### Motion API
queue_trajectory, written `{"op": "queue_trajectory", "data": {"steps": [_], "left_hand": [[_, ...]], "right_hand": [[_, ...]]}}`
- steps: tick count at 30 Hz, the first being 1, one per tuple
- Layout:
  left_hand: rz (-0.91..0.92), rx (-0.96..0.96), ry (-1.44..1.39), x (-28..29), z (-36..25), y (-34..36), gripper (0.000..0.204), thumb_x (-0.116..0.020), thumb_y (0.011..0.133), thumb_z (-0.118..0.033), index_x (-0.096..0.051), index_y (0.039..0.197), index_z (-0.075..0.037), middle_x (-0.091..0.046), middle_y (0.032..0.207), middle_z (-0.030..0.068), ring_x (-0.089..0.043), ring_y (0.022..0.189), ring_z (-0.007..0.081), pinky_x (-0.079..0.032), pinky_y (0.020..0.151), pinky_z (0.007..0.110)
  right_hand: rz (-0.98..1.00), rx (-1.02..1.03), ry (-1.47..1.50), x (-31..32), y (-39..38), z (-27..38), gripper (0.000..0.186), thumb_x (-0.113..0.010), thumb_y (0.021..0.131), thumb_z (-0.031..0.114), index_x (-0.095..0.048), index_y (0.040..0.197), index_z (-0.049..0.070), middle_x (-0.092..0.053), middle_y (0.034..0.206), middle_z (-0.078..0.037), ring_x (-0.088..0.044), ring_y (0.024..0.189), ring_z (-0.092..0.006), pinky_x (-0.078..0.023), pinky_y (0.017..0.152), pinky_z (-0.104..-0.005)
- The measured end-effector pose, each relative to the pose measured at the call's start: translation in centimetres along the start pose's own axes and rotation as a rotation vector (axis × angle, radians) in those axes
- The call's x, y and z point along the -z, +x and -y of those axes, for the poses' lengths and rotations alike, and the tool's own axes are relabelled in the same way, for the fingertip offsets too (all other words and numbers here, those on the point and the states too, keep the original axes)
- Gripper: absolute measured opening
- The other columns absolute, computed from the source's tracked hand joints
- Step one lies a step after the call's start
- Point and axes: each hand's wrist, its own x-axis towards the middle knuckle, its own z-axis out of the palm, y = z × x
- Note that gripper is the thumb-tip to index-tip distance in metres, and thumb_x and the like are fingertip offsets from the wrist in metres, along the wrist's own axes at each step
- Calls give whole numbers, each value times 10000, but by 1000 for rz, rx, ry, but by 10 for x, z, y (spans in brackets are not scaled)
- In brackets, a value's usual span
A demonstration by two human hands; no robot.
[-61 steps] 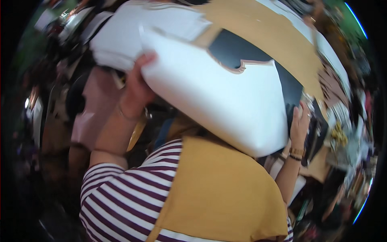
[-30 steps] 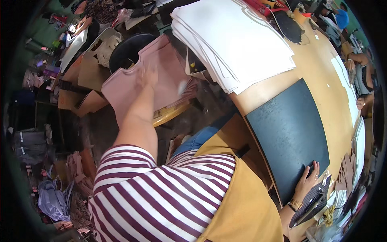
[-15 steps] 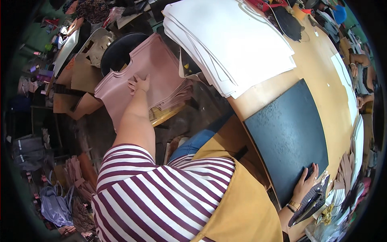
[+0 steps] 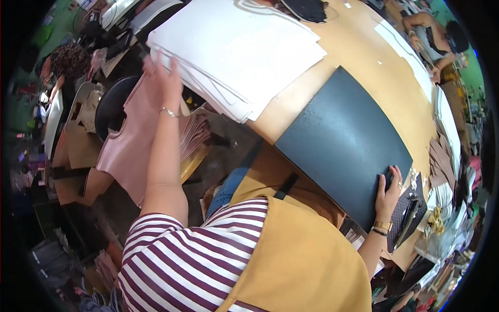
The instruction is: The person uses a mallet and a marking tool to process leather components, first aligning a white template on a leather piece and then hammering a circular tool along its edge before moving processed pieces to a stack.
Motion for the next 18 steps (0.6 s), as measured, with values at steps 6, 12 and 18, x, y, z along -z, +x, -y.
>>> {"op": "queue_trajectory", "data": {"steps": [6,12,18], "left_hand": [[606,-316,347,-77,-168,-10,725,-528,898,-666,-460,1484,-246,-293,1600,192,-205,1501,384,-185,1118,711],[885,-199,395,-99,-174,-2,723,-420,957,-647,-416,1513,-184,-264,1622,146,-274,1485,339,-186,1107,724],[629,502,-991,-78,-139,70,529,-501,1009,-502,-639,1125,-5,-694,919,85,-684,802,214,-550,771,349]], "right_hand": [[-23,20,-32,0,-2,-8,412,-622,952,253,-565,1305,49,-522,1408,-188,-468,1327,-361,-335,1108,-465],[-19,-27,-7,3,-5,-4,431,-641,937,286,-565,1310,83,-519,1422,-160,-462,1339,-350,-296,1131,-509],[-71,-28,-1,2,-6,-3,434,-678,903,325,-600,1270,107,-557,1386,-127,-516,1288,-331,-308,1106,-563]]}}
